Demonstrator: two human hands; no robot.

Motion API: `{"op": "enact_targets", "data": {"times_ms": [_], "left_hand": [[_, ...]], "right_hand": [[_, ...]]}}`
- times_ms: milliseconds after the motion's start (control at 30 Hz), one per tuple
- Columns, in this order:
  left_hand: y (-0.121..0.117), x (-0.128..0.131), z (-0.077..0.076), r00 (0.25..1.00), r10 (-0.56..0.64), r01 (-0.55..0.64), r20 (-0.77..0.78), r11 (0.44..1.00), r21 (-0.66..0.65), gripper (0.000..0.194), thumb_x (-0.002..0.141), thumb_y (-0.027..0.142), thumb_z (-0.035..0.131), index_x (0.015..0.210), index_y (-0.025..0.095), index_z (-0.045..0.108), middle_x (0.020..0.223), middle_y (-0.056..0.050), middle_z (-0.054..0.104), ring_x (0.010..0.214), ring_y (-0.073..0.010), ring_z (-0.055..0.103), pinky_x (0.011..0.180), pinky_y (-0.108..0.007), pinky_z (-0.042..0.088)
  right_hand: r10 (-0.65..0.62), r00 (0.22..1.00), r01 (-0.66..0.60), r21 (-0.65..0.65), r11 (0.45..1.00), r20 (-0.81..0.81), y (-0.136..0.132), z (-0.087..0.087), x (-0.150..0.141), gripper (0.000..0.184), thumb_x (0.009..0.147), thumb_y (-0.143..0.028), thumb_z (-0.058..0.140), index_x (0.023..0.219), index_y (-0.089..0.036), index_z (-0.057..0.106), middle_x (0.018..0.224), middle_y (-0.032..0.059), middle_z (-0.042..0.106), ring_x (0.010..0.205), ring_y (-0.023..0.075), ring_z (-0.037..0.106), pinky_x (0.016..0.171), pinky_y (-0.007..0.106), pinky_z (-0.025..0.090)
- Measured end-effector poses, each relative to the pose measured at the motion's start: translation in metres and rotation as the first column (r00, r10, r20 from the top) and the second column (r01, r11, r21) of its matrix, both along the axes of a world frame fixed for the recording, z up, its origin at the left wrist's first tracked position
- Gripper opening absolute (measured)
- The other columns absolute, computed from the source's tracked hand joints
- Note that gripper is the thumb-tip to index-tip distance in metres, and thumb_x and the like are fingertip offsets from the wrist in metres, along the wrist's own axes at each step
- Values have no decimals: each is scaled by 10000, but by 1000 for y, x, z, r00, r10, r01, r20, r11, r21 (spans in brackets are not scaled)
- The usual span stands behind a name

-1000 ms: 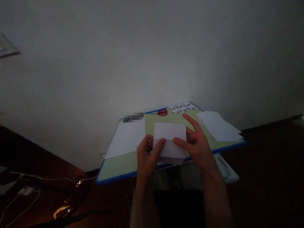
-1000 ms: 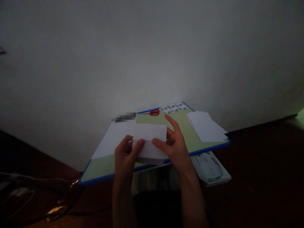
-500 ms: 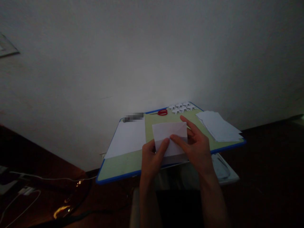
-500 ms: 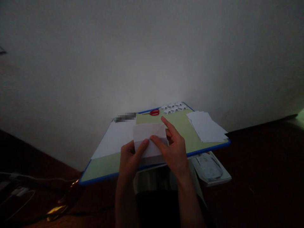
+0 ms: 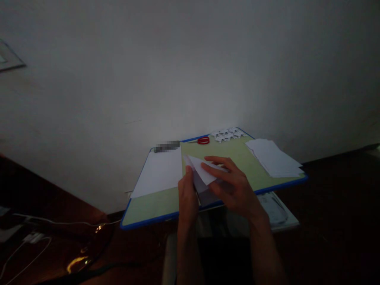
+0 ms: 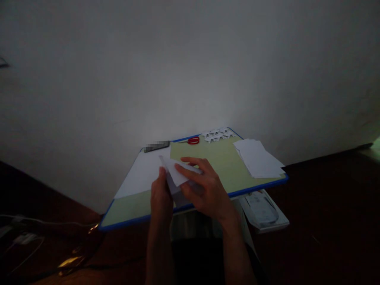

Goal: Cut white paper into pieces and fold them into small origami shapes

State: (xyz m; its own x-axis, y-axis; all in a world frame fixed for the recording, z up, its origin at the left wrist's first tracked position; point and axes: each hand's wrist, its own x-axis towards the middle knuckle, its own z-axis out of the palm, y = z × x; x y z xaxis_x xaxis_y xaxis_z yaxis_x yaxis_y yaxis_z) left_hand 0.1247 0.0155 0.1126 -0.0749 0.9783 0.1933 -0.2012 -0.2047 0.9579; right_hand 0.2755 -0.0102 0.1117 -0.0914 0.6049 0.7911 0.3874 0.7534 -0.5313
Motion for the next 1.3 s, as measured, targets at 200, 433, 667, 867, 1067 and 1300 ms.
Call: {"op": "enact_targets", "data": {"times_ms": [200,433,667,867,1067,1300], "left_hand": [[-2,-8,3,975,-168,183,-148,979,94,547,887,622,729,1133,136,774,1014,-93,801,895,-229,723,778,-295,558],[-5,-12,7,948,-217,247,-235,963,107,321,921,439,745,1069,154,761,969,-66,787,851,-191,680,745,-258,531],[-8,-11,8,936,-244,282,-254,951,127,403,970,494,665,1210,179,739,1158,-91,780,1016,-244,708,898,-326,565],[-8,-7,6,952,-177,227,-252,955,190,501,1012,573,576,1320,204,717,1335,-111,734,1251,-284,661,1109,-394,501],[-9,-1,10,952,-210,252,-223,952,176,407,1032,486,584,1309,212,701,1338,-99,727,1219,-252,682,1032,-343,544],[-11,-1,7,963,-132,169,-233,975,147,408,1030,492,575,1284,198,704,1323,-96,734,1206,-252,680,1024,-335,538]], "right_hand": [[-10,1000,10,-34,999,5,-1,2,2,445,1052,-226,528,1455,-389,624,1431,65,591,1284,256,571,1069,488,524],[-18,998,17,-21,1000,-57,-2,3,5,464,998,-235,663,1446,-348,628,1348,71,653,1266,243,626,1080,443,535],[-69,984,62,-45,997,-167,-2,7,5,330,1002,-213,665,1294,-346,739,1196,52,721,1093,217,691,956,400,587],[27,989,-30,-16,999,-147,-4,7,4,408,981,-166,669,1324,-378,729,1211,51,674,1170,231,678,973,410,578],[38,994,-35,27,999,-107,-2,4,1,430,989,-148,662,1320,-415,723,1231,47,643,1152,223,649,862,384,570],[-8,991,4,-28,1000,-134,-6,7,1,433,962,-216,721,1367,-366,688,1227,51,675,1156,236,642,986,432,555]]}}
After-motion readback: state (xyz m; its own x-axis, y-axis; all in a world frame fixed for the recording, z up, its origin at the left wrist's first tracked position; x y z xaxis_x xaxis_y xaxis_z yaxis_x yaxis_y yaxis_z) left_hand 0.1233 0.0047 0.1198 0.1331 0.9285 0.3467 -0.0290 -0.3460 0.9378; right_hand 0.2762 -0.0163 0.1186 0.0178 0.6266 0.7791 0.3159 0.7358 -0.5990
